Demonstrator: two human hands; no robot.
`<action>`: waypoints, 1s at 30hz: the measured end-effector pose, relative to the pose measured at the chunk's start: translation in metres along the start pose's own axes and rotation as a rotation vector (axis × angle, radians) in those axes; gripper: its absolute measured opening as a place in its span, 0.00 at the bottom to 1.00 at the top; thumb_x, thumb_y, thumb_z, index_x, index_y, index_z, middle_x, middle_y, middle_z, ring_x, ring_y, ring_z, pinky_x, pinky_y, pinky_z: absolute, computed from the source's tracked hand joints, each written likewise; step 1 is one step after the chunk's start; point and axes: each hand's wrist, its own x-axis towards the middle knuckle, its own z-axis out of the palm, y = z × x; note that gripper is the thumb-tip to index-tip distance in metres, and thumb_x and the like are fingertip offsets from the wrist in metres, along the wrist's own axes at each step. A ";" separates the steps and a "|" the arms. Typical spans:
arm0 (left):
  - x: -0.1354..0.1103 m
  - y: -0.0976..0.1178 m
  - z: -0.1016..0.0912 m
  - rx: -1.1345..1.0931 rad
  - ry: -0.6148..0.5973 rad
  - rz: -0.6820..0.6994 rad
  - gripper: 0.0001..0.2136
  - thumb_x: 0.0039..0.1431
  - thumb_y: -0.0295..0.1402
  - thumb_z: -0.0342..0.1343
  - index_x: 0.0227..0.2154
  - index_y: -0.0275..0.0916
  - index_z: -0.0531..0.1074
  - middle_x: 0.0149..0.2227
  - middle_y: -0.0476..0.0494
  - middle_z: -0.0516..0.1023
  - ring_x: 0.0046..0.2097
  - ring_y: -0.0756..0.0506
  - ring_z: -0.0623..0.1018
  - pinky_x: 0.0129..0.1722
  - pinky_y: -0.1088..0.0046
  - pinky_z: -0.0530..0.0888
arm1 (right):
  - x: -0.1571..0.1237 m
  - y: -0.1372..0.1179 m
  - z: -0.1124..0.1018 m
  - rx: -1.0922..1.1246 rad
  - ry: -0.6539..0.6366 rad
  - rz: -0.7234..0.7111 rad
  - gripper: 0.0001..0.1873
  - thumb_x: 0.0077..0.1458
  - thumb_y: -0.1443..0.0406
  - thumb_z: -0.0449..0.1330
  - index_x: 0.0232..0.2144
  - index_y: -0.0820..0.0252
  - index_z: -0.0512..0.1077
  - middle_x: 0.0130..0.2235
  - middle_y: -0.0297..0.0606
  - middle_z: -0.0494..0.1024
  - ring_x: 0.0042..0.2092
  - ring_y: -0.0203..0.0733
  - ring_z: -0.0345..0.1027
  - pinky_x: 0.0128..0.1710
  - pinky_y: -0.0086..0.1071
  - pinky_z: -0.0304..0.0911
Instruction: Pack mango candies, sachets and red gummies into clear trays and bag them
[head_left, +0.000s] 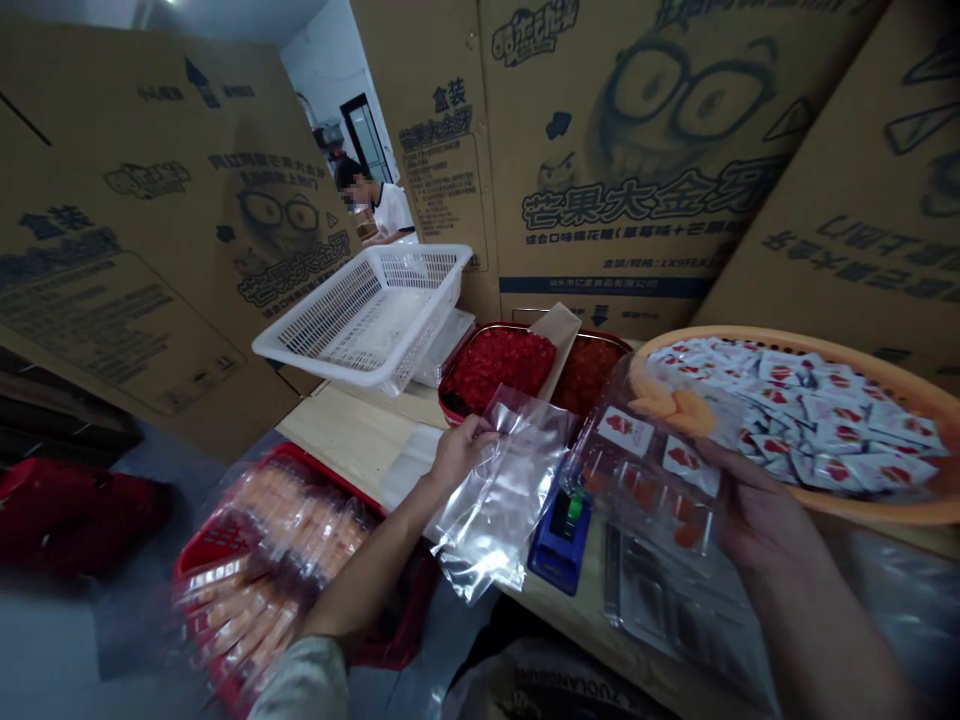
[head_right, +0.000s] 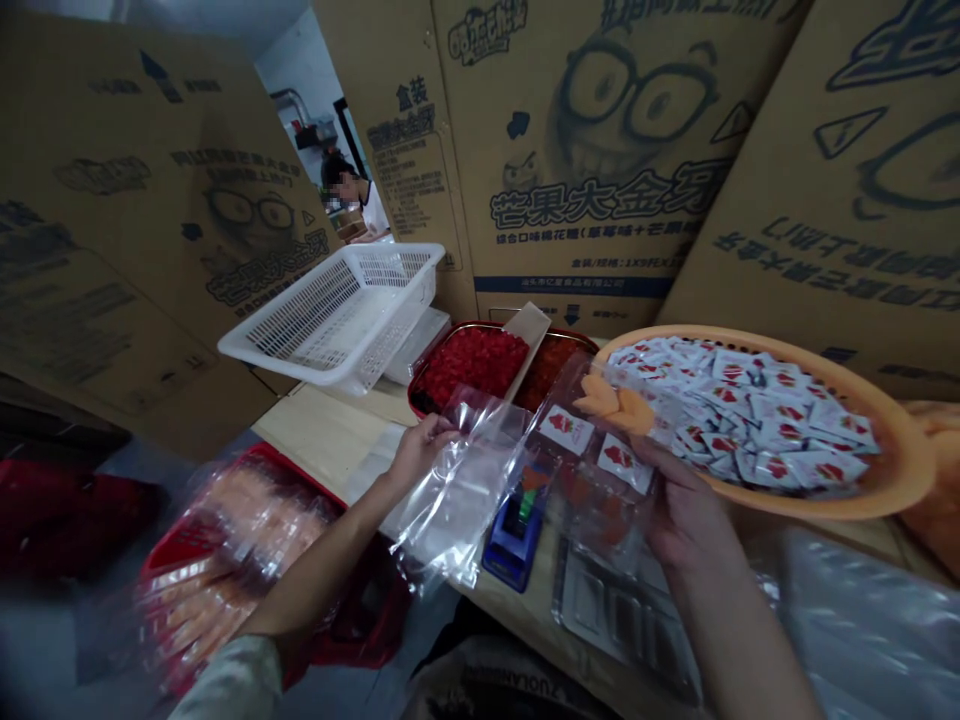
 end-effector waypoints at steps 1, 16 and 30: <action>0.000 0.001 0.002 0.006 0.023 0.036 0.10 0.57 0.39 0.54 0.36 0.40 0.75 0.33 0.47 0.76 0.36 0.48 0.74 0.41 0.71 0.69 | 0.000 -0.001 -0.001 0.007 -0.004 -0.017 0.17 0.45 0.75 0.52 0.34 0.62 0.78 0.34 0.41 0.81 0.29 0.45 0.76 0.28 0.35 0.75; 0.058 0.029 -0.003 -0.198 0.217 0.061 0.13 0.58 0.42 0.51 0.35 0.38 0.75 0.33 0.42 0.76 0.40 0.45 0.75 0.45 0.66 0.70 | 0.004 -0.008 0.003 0.117 0.006 -0.129 0.19 0.48 0.78 0.49 0.35 0.62 0.76 0.31 0.37 0.81 0.29 0.40 0.76 0.29 0.33 0.74; 0.030 0.119 -0.047 -0.700 -0.181 -0.210 0.20 0.32 0.40 0.71 0.24 0.34 0.68 0.22 0.48 0.77 0.25 0.49 0.78 0.25 0.76 0.73 | -0.004 -0.060 0.042 0.244 -0.054 -0.290 0.17 0.52 0.77 0.47 0.35 0.66 0.75 0.28 0.40 0.79 0.27 0.39 0.75 0.28 0.28 0.74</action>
